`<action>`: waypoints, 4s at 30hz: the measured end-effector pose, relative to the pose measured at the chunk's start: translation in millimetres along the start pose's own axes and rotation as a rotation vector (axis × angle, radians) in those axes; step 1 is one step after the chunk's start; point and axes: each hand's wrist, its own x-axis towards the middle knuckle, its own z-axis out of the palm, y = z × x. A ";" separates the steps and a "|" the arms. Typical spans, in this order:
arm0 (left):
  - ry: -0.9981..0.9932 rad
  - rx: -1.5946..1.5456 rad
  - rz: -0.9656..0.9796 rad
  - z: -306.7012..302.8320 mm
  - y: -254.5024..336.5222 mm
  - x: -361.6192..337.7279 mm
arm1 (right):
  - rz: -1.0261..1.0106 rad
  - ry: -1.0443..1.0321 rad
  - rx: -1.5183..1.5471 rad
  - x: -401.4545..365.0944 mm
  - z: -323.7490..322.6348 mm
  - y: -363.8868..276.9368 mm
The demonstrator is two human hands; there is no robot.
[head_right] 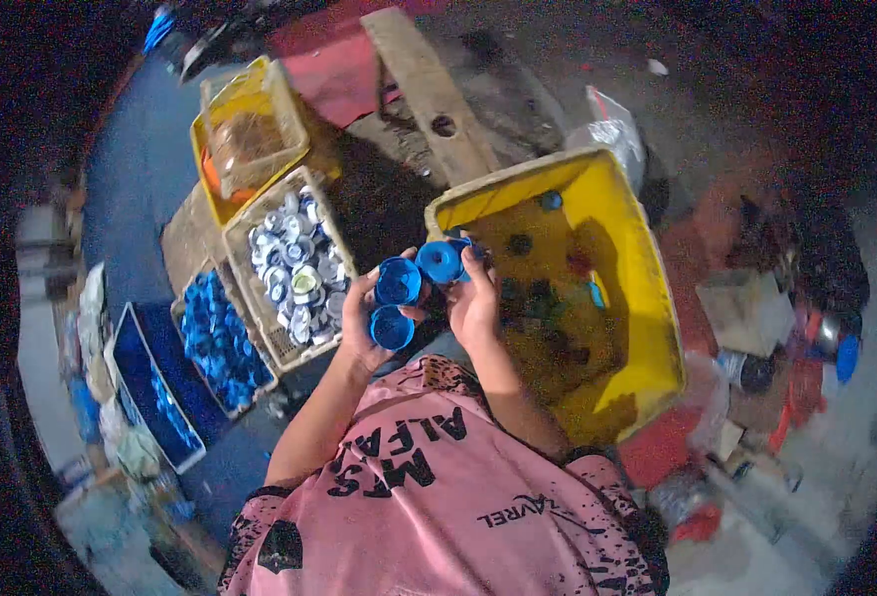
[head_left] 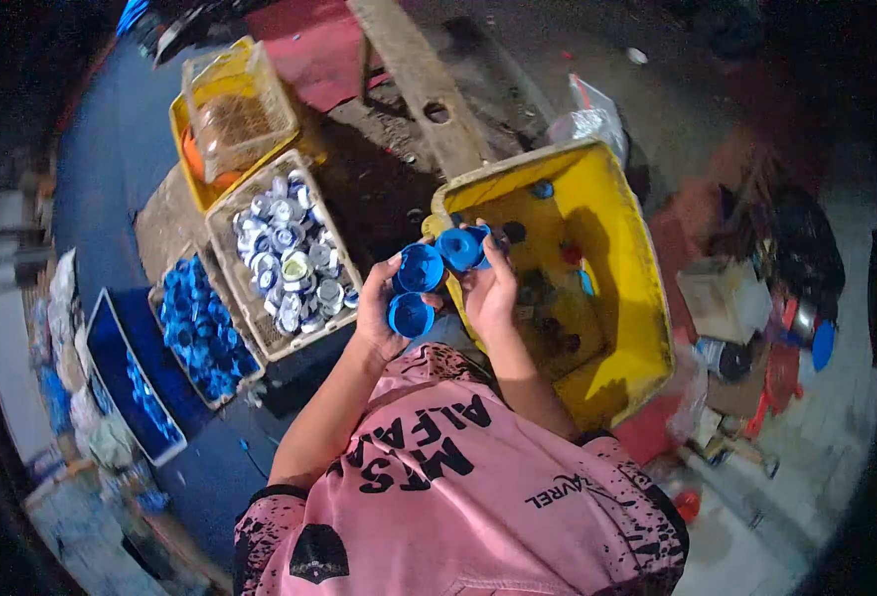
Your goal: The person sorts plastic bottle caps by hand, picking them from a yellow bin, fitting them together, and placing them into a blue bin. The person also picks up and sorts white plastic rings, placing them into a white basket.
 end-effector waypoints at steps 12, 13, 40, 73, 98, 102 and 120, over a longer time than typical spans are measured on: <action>0.007 -0.347 0.426 -57.2 25.6 -100.5 | 0.169 -0.340 -0.020 -45.3 77.4 89.5; -0.002 -0.363 0.447 -61.0 29.6 -110.9 | 0.146 -0.332 -0.021 -54.5 85.3 97.3; 0.232 -0.575 1.259 -284.6 167.5 -485.3 | 0.174 -0.701 -0.497 -364.2 247.7 480.5; 0.134 -0.375 0.861 -574.3 640.3 -684.0 | 0.412 -0.291 -0.092 -378.6 544.3 977.9; 0.583 -0.075 0.292 -613.8 506.8 -671.7 | 0.119 0.024 -0.414 -457.0 359.5 819.8; 0.489 0.105 0.237 -565.1 469.0 -630.9 | -0.086 0.218 -0.377 -451.1 279.1 731.8; -0.080 0.498 -0.482 -368.4 173.8 -383.6 | -0.654 0.992 -0.018 -528.2 -9.5 422.6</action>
